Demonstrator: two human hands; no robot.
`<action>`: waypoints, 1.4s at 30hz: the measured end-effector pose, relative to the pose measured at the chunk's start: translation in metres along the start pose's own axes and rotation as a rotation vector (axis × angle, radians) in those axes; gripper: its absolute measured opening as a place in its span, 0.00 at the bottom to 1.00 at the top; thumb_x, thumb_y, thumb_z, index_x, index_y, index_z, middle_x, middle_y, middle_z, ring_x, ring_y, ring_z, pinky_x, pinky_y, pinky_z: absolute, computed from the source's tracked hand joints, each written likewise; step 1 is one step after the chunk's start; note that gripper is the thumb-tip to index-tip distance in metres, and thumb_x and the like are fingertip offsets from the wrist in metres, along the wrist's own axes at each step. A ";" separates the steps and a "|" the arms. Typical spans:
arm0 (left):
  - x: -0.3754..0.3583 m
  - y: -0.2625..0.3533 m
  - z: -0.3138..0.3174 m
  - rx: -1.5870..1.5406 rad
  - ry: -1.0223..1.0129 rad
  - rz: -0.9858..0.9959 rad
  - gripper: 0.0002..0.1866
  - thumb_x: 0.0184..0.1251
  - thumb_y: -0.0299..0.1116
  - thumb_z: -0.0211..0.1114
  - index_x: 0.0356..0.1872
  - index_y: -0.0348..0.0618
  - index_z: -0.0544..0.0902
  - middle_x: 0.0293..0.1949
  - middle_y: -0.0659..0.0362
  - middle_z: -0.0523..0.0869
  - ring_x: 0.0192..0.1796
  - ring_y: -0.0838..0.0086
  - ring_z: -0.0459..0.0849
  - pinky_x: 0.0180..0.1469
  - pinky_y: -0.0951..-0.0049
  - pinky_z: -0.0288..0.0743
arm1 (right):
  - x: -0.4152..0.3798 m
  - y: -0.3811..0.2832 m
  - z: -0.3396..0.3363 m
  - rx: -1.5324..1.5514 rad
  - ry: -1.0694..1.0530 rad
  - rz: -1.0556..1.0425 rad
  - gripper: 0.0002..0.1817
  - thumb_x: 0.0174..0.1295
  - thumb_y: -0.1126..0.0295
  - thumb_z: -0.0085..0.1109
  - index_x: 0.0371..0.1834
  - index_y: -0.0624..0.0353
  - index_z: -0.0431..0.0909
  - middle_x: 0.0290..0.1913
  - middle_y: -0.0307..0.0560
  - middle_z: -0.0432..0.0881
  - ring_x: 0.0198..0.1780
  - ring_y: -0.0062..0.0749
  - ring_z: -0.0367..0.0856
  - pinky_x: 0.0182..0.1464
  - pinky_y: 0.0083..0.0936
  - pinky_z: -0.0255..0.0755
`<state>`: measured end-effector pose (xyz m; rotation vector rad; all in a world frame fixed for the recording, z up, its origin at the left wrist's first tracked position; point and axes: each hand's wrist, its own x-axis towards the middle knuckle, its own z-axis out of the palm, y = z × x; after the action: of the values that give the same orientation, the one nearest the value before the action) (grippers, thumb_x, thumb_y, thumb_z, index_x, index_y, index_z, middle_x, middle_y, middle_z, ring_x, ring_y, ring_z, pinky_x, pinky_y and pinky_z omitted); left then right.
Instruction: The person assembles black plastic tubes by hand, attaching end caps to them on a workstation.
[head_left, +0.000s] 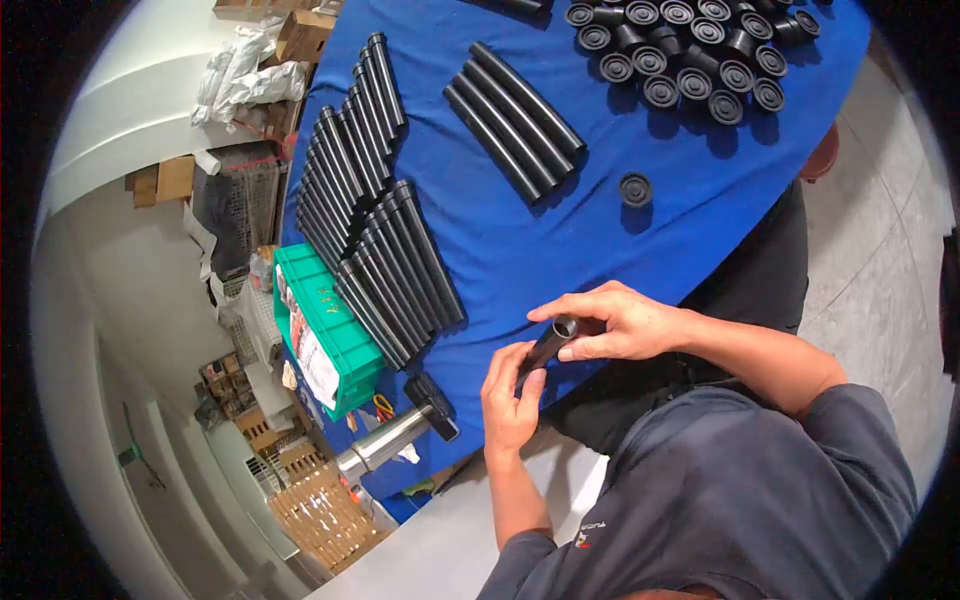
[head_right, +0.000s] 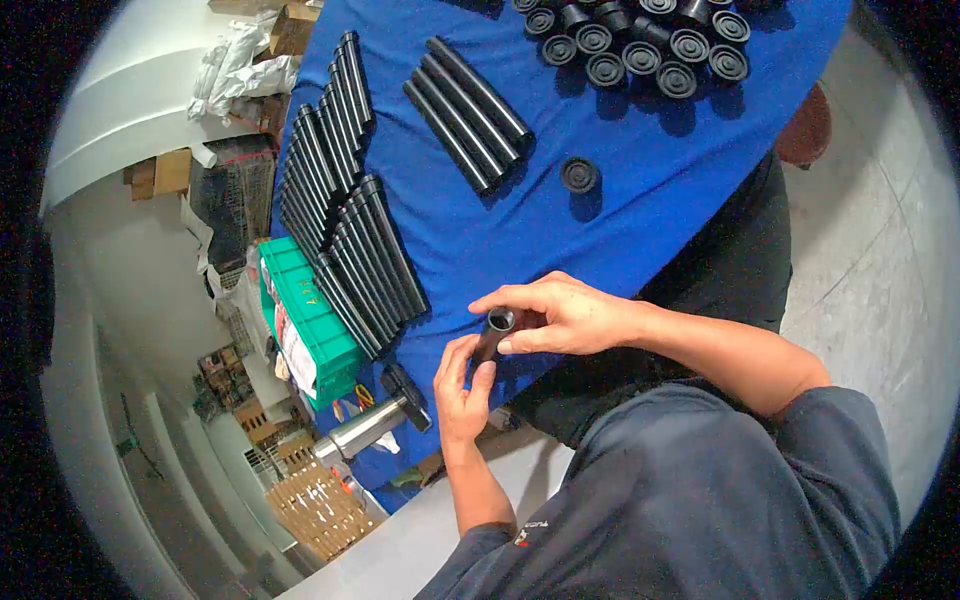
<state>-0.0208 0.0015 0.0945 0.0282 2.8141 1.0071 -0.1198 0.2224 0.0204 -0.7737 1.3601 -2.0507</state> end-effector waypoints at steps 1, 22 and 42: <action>0.000 -0.003 0.000 -0.011 -0.019 0.005 0.22 0.68 0.27 0.68 0.63 0.36 0.81 0.52 0.49 0.85 0.52 0.61 0.86 0.57 0.66 0.79 | 0.001 0.003 0.000 -0.006 0.025 -0.008 0.23 0.67 0.64 0.70 0.63 0.59 0.79 0.37 0.45 0.87 0.33 0.24 0.81 0.37 0.28 0.76; -0.011 -0.016 0.033 -1.592 0.417 -0.291 0.17 0.78 0.32 0.62 0.63 0.46 0.75 0.65 0.44 0.81 0.64 0.59 0.83 0.66 0.55 0.79 | 0.009 0.003 0.010 -0.308 -0.093 0.038 0.36 0.54 0.67 0.78 0.66 0.64 0.76 0.46 0.51 0.84 0.48 0.39 0.85 0.50 0.32 0.78; 0.032 -0.034 0.078 -1.840 0.280 0.049 0.18 0.73 0.22 0.63 0.60 0.52 0.77 0.66 0.38 0.79 0.70 0.42 0.76 0.70 0.43 0.77 | -0.015 -0.063 -0.019 -1.365 0.434 -0.142 0.34 0.55 0.64 0.75 0.66 0.54 0.75 0.56 0.55 0.79 0.51 0.50 0.81 0.47 0.41 0.80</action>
<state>-0.0398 0.0261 0.0095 -0.2481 0.9957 3.1120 -0.1315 0.2657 0.0704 -0.9258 3.0522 -1.1365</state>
